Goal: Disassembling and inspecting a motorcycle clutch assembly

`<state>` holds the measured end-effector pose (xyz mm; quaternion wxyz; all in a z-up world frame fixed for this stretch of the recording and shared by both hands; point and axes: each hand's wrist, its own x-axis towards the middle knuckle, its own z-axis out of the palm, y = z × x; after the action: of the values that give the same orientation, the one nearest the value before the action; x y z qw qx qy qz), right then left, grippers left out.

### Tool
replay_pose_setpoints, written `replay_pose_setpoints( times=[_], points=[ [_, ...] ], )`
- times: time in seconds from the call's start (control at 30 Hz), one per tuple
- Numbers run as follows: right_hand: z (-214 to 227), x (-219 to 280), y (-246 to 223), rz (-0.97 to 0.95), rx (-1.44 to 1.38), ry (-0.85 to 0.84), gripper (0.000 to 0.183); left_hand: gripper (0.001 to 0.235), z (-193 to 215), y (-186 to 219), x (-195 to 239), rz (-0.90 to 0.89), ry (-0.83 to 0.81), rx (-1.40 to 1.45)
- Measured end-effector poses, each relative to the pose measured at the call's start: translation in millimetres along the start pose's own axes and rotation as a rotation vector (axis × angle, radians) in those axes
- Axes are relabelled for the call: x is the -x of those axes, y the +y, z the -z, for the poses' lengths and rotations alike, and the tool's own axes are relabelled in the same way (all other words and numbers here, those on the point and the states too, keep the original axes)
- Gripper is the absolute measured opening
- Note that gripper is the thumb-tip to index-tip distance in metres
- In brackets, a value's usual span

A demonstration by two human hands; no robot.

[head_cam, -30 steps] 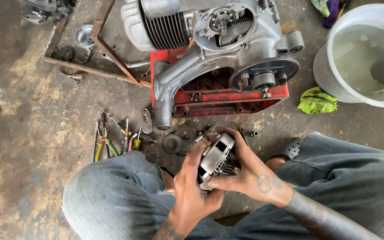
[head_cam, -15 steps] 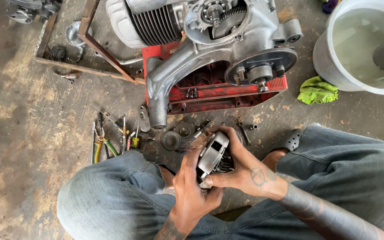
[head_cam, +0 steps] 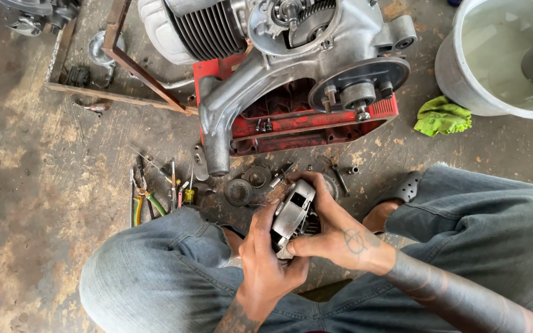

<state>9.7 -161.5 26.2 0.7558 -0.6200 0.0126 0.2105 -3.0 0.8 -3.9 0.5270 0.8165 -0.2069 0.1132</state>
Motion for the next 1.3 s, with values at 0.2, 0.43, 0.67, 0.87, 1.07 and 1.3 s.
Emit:
replay_pose_setpoints(
  times=[0.2, 0.43, 0.67, 0.87, 1.07, 1.3],
  points=[
    [-4.3, 1.1, -4.4, 0.054, 0.056, -0.013, 0.099, 0.076, 1.3, 0.4, 0.2, 0.045, 0.026, 0.016],
    [-8.6, 1.5, -9.6, 0.111, 0.0, -0.042, 0.09, 0.074, 0.9, -2.8, 6.3, 0.013, 0.114, 0.01],
    [-8.4, 0.1, 6.2, 0.15, -0.103, -0.034, 0.094, 0.075, 1.7, -7.5, 13.0, -0.012, 0.084, -0.001],
    [-9.2, -0.2, 9.6, 0.156, 0.026, 0.007, 0.1, 0.077, 3.6, -8.3, 13.8, -0.02, 0.047, -0.007],
    [-11.6, -0.8, 7.7, 0.183, 0.042, 0.002, 0.099, 0.075, 3.6, -7.0, 11.9, -0.01, 0.053, 0.007],
    [-12.9, -3.5, 10.3, 0.152, 0.067, 0.029, 0.1, 0.076, -1.5, -17.7, 17.2, 0.044, 0.063, 0.002]
  ],
)
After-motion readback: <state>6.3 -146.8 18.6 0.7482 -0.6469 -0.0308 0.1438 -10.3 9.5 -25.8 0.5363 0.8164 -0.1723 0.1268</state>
